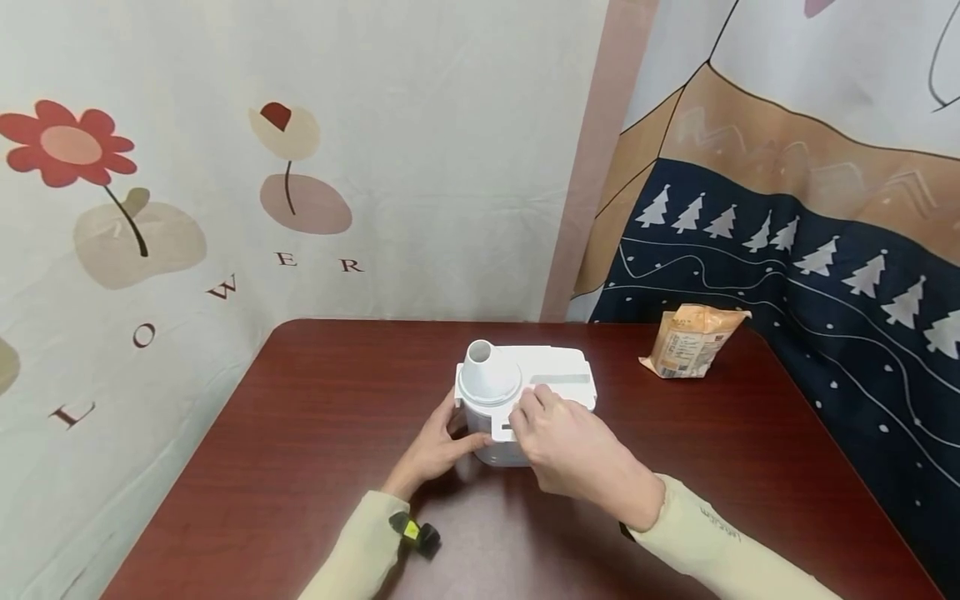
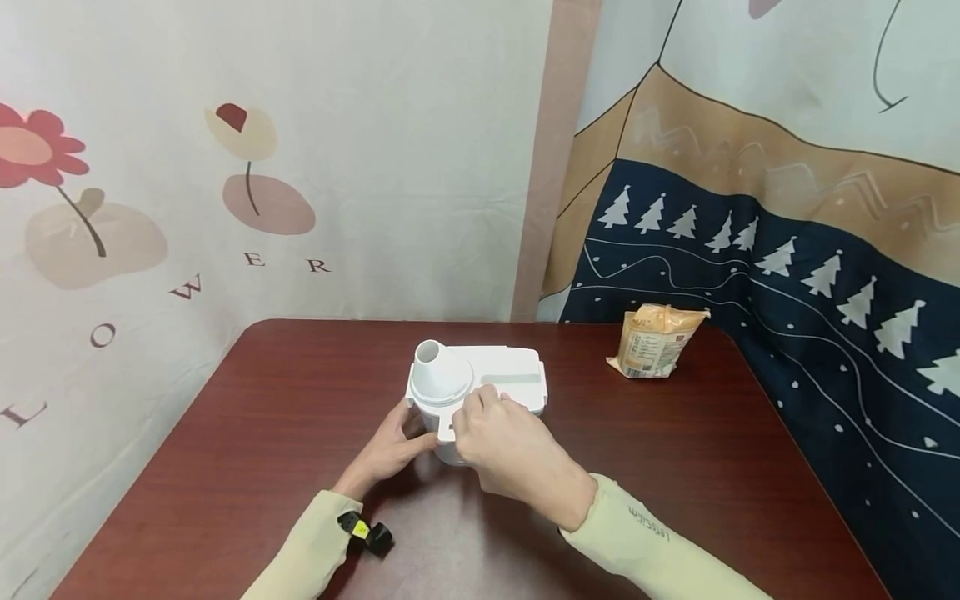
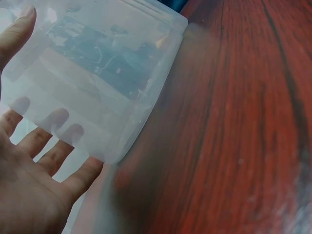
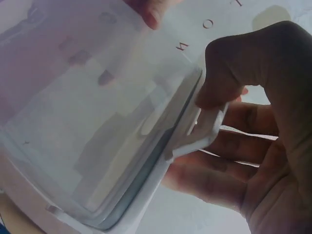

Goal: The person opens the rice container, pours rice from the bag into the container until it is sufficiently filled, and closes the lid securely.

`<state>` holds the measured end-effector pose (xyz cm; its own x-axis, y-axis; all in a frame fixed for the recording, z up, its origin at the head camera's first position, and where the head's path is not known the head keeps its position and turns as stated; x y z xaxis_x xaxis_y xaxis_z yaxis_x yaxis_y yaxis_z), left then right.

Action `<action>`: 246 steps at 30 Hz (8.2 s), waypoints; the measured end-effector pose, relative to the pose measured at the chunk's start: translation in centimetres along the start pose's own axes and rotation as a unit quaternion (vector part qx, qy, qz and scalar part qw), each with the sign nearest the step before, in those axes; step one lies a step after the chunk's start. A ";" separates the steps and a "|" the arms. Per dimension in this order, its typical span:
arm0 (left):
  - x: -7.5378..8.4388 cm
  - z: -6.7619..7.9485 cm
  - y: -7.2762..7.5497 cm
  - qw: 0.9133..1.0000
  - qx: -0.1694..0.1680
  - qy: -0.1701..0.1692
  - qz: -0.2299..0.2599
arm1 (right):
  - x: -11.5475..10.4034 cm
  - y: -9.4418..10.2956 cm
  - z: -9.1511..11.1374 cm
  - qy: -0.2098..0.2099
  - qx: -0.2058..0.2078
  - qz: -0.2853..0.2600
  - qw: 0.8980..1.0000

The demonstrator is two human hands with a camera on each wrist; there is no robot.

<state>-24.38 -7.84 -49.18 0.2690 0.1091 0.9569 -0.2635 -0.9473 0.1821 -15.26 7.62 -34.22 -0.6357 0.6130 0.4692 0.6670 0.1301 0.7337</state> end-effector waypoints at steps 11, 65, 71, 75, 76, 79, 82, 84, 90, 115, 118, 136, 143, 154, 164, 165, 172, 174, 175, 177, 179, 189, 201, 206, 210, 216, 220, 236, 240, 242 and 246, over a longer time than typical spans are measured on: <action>0.0 0.1 -0.1 1.000 -0.007 0.012 0.009 | 2.5 0.6 1.3 -0.095 0.004 -0.140 0.986; 1.2 -0.3 -0.2 0.993 0.085 -0.016 -0.082 | 10.7 -3.4 6.0 -0.316 0.071 -0.404 0.855; 0.9 -0.2 0.1 0.996 0.067 0.008 -0.060 | 10.1 -2.8 5.6 -0.291 0.077 -0.402 0.864; 0.7 -0.3 0.2 0.998 0.050 0.016 -0.044 | 9.7 -2.4 5.4 -0.279 0.080 -0.400 0.869; 0.6 -0.3 0.2 0.998 0.043 0.016 -0.039 | 9.6 -2.3 5.4 -0.277 0.081 -0.400 0.870; 0.5 -0.5 0.2 0.999 0.026 0.015 -0.030 | 9.3 -2.0 5.3 -0.275 0.074 -0.396 0.873; 0.3 -0.7 0.2 0.999 0.014 0.011 -0.031 | 9.2 -1.8 5.3 -0.274 0.070 -0.393 0.875; 0.3 -0.7 0.3 0.999 0.011 0.010 -0.029 | 9.2 -1.8 5.2 -0.270 0.072 -0.393 0.876; 0.8 -0.3 0.6 1.000 0.014 -0.006 -0.017 | 9.3 -2.2 5.3 -0.262 0.063 -0.422 0.866; 2.2 2.2 -2.6 0.967 0.208 -0.028 -0.145 | 9.7 -1.8 6.0 -0.274 0.007 -0.448 0.851; 2.1 1.6 -2.3 0.972 0.186 -0.028 -0.139 | 9.6 -1.7 5.9 -0.275 0.007 -0.450 0.850; 1.3 -2.0 0.0 0.997 -0.015 -0.056 -0.055 | 7.2 -0.8 4.7 -0.275 -0.014 -0.478 0.834; 1.4 -2.7 0.2 0.996 -0.054 -0.051 -0.056 | 6.8 -0.5 4.4 -0.263 -0.008 -0.475 0.839; 2.0 -0.5 0.3 0.998 0.001 -0.043 -0.038 | 6.9 -0.6 4.3 -0.242 -0.009 -0.441 0.865; 1.4 0.3 -1.0 0.999 0.040 -0.019 0.025 | 7.5 -1.1 4.8 -0.246 -0.019 -0.436 0.865; 1.3 0.3 -0.9 0.999 0.039 -0.016 0.025 | 7.5 -1.1 4.8 -0.247 -0.018 -0.437 0.865; 1.0 -0.6 -0.4 1.000 0.001 -0.002 0.030 | 6.7 -0.9 4.4 -0.260 -0.018 -0.427 0.866; 0.8 -0.9 -0.2 1.000 -0.012 0.011 0.026 | 6.5 -0.8 4.3 -0.265 -0.019 -0.415 0.870; 0.7 -1.1 -0.1 0.999 -0.020 0.018 0.027 | 6.4 -0.7 4.2 -0.265 -0.018 -0.408 0.873; 0.5 -1.5 0.0 0.999 -0.036 0.029 0.025 | 6.2 -0.6 4.1 -0.268 -0.018 -0.397 0.878; 0.5 -2.0 0.0 0.998 -0.056 0.027 0.029 | 6.0 -0.4 4.0 -0.272 -0.015 -0.388 0.880; 0.7 -3.2 0.3 0.995 -0.101 0.004 0.026 | 5.6 -0.3 3.7 -0.265 -0.007 -0.355 0.896; 1.5 -0.6 -0.6 0.995 -0.074 -0.053 0.043 | 6.7 -1.2 4.3 -0.256 -0.050 -0.373 0.890; 2.1 0.2 -1.7 0.997 -0.022 -0.054 -0.046 | 6.7 -1.3 4.3 -0.245 -0.046 -0.371 0.895; 2.2 0.2 -2.0 0.995 0.001 -0.058 -0.084 | 6.5 -1.2 4.1 -0.234 -0.032 -0.358 0.903; 2.1 -0.5 -1.4 0.994 -0.012 -0.070 -0.082 | 6.1 -1.0 3.6 -0.237 -0.017 -0.337 0.911; 1.9 -1.1 -1.0 0.994 -0.026 -0.072 -0.082 | 5.8 -1.0 3.4 -0.250 -0.006 -0.320 0.914; 2.0 -1.3 -1.2 0.992 -0.035 -0.084 -0.092 | 5.5 -0.4 3.2 -0.253 0.002 -0.325 0.911; 1.3 -1.3 -1.0 0.992 -0.039 -0.067 -0.097 | 4.6 -0.1 2.8 -0.223 0.010 -0.333 0.916; 1.2 -1.3 -0.9 0.993 -0.040 -0.065 -0.095 | 4.2 0.0 2.6 -0.215 0.006 -0.330 0.919; 1.2 -1.3 -1.0 0.993 -0.042 -0.063 -0.095 | 3.6 0.2 2.4 -0.208 -0.007 -0.315 0.926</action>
<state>-25.03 -6.41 -47.92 0.4337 0.2408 0.8683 -0.2711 -0.8841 0.3806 -16.49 11.73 -33.57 -0.6897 0.6667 -0.2825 0.2077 0.5559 0.8049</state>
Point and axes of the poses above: each hand's wrist, its own z-axis away from the middle knuckle, its own y-axis out of the back of the hand, x = y × z, the point moved 6 cm from there along -z, towards the middle knuckle, and after that the axes turned 6 degrees about x, right-handed, at the moved point
